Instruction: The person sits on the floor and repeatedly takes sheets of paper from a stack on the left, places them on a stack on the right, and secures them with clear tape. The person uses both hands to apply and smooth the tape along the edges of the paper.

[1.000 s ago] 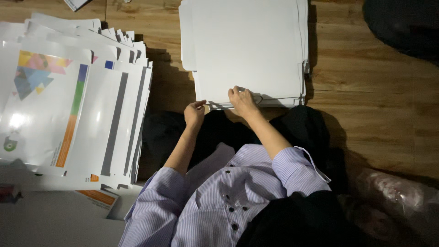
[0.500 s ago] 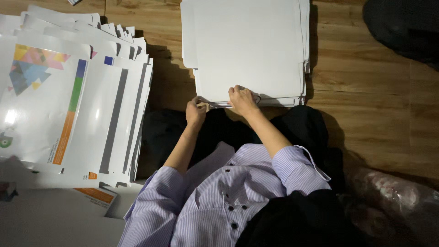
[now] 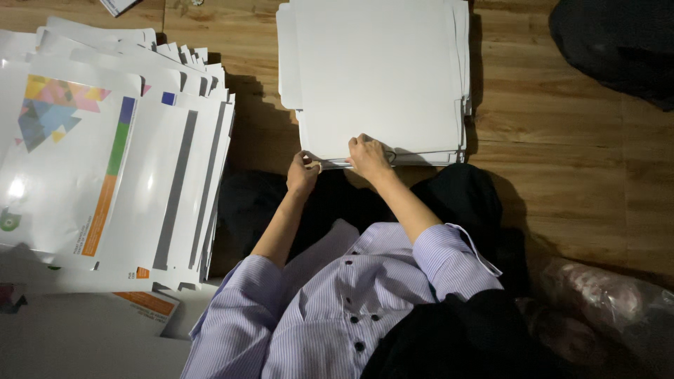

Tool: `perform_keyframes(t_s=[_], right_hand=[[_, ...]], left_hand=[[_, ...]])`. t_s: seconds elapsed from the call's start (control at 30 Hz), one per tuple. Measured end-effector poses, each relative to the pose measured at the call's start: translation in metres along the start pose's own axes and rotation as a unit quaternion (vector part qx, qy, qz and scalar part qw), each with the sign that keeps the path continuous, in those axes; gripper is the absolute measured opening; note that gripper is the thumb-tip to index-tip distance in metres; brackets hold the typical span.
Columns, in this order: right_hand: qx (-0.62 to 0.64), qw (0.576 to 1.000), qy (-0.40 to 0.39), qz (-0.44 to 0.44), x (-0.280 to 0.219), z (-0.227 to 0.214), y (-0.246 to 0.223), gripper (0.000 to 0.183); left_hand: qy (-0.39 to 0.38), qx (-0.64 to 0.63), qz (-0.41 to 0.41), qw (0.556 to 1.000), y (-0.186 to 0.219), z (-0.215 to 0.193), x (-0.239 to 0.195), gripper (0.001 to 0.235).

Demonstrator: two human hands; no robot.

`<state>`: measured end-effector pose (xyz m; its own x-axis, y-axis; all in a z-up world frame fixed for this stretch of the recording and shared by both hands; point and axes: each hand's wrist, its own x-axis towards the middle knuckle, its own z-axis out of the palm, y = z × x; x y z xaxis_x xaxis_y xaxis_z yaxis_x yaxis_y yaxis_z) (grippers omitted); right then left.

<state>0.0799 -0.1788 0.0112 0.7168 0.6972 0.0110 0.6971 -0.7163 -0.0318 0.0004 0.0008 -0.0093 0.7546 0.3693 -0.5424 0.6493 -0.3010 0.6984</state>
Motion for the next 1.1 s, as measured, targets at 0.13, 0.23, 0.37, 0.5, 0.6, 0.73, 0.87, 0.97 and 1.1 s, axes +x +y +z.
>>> perform_keyframes(t_s=[0.13,0.23,0.37,0.5,0.6,0.73,0.87,0.97,1.1], right_hand=[[0.004,1.0,0.0,0.008,0.001,-0.004,-0.002,0.045],[0.001,1.0,-0.005,0.014,0.002,-0.007,-0.004,0.047],[0.001,1.0,0.02,-0.006,0.003,-0.005,-0.004,0.047],[0.008,1.0,0.019,0.004,0.003,-0.019,-0.009,0.044],[0.007,0.999,0.011,0.029,0.004,-0.02,-0.006,0.025],[-0.029,0.989,0.141,0.016,0.009,-0.043,0.012,0.007],[-0.148,0.94,0.308,0.018,0.014,-0.145,0.037,0.004],[-0.022,0.918,0.396,-0.017,-0.006,-0.274,0.024,0.019],[0.095,0.911,0.393,0.079,-0.057,-0.337,0.031,0.051]], left_hand=[[0.009,-0.011,0.027,1.0,0.003,-0.003,-0.004,0.035],[0.013,-0.03,0.051,0.998,0.003,-0.006,-0.006,0.042],[0.032,-0.049,0.06,0.996,0.001,-0.002,-0.008,0.039],[0.066,-0.135,0.042,0.988,0.015,0.006,-0.004,0.036],[0.057,-0.263,0.005,0.963,0.047,0.001,-0.015,0.014],[-0.041,-0.416,0.024,0.908,0.079,-0.017,-0.038,0.045],[-0.138,-0.45,-0.009,0.882,0.035,0.011,-0.008,0.064],[-0.27,-0.563,-0.072,0.778,0.058,0.012,-0.043,0.022],[-0.316,-0.551,-0.093,0.767,0.09,0.016,-0.067,0.028]])
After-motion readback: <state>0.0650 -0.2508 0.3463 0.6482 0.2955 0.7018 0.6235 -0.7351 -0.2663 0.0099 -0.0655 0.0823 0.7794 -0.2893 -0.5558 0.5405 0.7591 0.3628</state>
